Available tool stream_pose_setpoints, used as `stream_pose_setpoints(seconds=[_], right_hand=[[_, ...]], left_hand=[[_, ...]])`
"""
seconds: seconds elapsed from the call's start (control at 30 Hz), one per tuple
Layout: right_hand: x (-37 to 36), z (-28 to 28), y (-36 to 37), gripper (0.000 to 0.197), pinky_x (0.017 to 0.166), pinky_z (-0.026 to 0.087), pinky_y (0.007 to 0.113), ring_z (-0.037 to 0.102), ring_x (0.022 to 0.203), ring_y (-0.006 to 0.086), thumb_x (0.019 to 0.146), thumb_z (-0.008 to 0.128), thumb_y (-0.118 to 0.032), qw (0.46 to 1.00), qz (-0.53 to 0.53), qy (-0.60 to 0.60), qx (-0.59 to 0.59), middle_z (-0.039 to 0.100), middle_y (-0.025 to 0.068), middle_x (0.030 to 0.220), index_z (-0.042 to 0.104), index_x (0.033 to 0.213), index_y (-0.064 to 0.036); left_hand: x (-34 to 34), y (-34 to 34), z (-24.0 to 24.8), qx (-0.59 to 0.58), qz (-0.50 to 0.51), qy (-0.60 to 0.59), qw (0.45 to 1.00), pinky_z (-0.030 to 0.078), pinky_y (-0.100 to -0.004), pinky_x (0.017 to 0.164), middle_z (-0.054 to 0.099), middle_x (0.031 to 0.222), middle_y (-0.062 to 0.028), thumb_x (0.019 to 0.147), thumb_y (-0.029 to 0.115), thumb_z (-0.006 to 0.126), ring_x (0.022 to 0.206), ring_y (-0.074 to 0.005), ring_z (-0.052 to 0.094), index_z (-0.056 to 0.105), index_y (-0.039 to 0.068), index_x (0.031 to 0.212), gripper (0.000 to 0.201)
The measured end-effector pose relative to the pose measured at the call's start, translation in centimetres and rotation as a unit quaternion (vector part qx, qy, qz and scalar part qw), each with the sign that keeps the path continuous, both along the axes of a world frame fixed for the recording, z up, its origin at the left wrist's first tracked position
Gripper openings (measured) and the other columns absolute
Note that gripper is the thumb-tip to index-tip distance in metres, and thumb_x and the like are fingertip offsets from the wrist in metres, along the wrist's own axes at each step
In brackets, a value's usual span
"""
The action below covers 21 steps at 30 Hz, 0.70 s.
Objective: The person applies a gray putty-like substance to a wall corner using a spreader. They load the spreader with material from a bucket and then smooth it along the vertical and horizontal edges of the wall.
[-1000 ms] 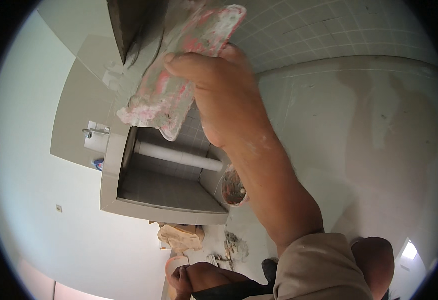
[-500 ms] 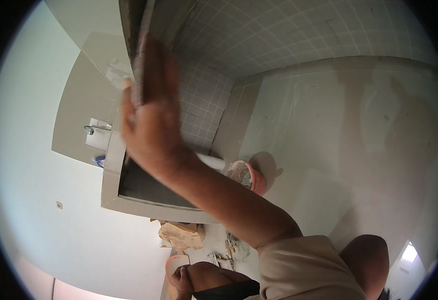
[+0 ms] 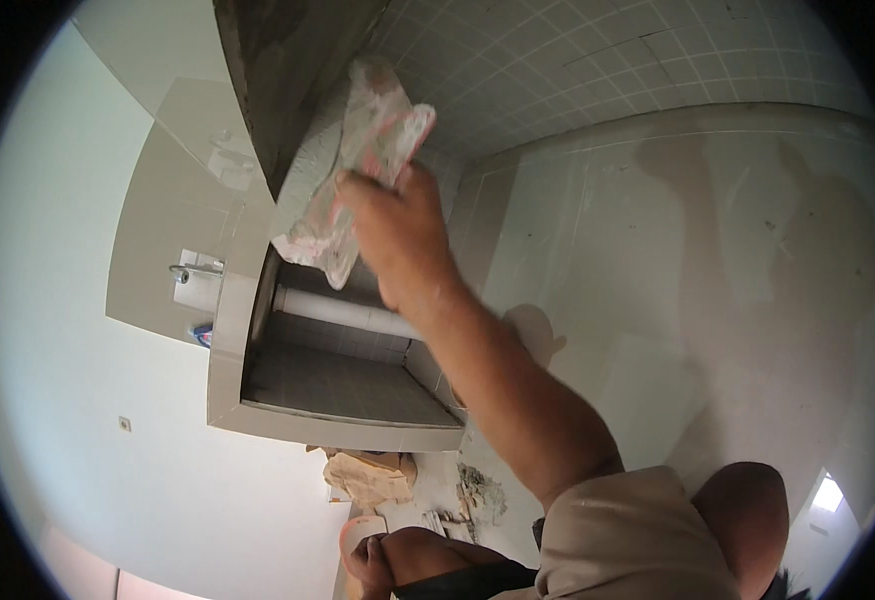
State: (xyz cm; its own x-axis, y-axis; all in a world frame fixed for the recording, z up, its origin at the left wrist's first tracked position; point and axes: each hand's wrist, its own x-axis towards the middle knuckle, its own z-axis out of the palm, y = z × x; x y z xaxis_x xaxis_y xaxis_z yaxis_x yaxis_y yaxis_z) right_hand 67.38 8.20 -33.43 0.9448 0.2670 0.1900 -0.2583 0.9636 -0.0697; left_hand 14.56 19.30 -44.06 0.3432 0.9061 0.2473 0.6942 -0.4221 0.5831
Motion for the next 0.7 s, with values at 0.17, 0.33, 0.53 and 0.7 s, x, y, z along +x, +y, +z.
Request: stream_pose_setpoints(seconds=[0.17, 0.33, 0.53, 0.7], right_hand=[[2.9, 1.5, -4.0, 0.02, 0.081, 0.048, 0.035, 0.063, 0.088, 0.0175, 0.086, 0.064, -0.008, 0.996, 0.036, -0.031, 0.08, 0.067, 0.0086, 0.094, 0.065, 0.103, 0.0023], [2.2, 1.5, -8.8, 0.017, 0.079, 0.055, 0.038, 0.068, 0.085, 0.0211, 0.088, 0.063, -0.004, 0.993, -0.02, -0.076, 0.09, 0.068, 0.0091, 0.095, 0.062, 0.104, 0.0015], [2.0, -1.0, -11.5, 0.018, 0.074, 0.05, 0.032, 0.063, 0.079, 0.0167, 0.087, 0.064, -0.008, 0.985, -0.163, -0.058, 0.004, 0.067, 0.0077, 0.091, 0.063, 0.102, 0.0036], [9.2, -2.6, -8.7, 0.028, 0.088, 0.048, 0.036, 0.062, 0.097, 0.0203, 0.086, 0.065, -0.003, 0.982, -0.181, -0.034, 0.034, 0.064, 0.0102, 0.104, 0.06, 0.112, 0.0045]], left_hand=[[0.0, -0.3, 0.6, 0.018, 0.021, 0.034, 0.999, 0.05, -0.0378, 0.087, 0.07, 0.093, -0.0179, 0.093, 0.013, 0.044, 0.09, -0.0262, 0.064, 0.069, -0.009, 0.091, 0.033], [0.2, -0.5, 0.4, 0.018, 0.008, 0.005, 1.0, 0.05, -0.0375, 0.085, 0.07, 0.088, -0.0162, 0.093, 0.013, 0.045, 0.087, -0.0246, 0.065, 0.07, -0.008, 0.089, 0.033], [4.7, -4.3, 2.9, 0.01, 0.033, 0.096, 0.995, 0.049, -0.04, 0.085, 0.07, 0.094, -0.0196, 0.098, 0.027, 0.051, 0.088, -0.0293, 0.063, 0.071, -0.003, 0.102, 0.036], [3.3, -4.0, 2.4, 0.029, 0.024, 0.094, 0.995, 0.049, -0.0414, 0.083, 0.07, 0.094, -0.0206, 0.098, 0.028, 0.05, 0.088, -0.03, 0.063, 0.07, -0.003, 0.102, 0.038]])
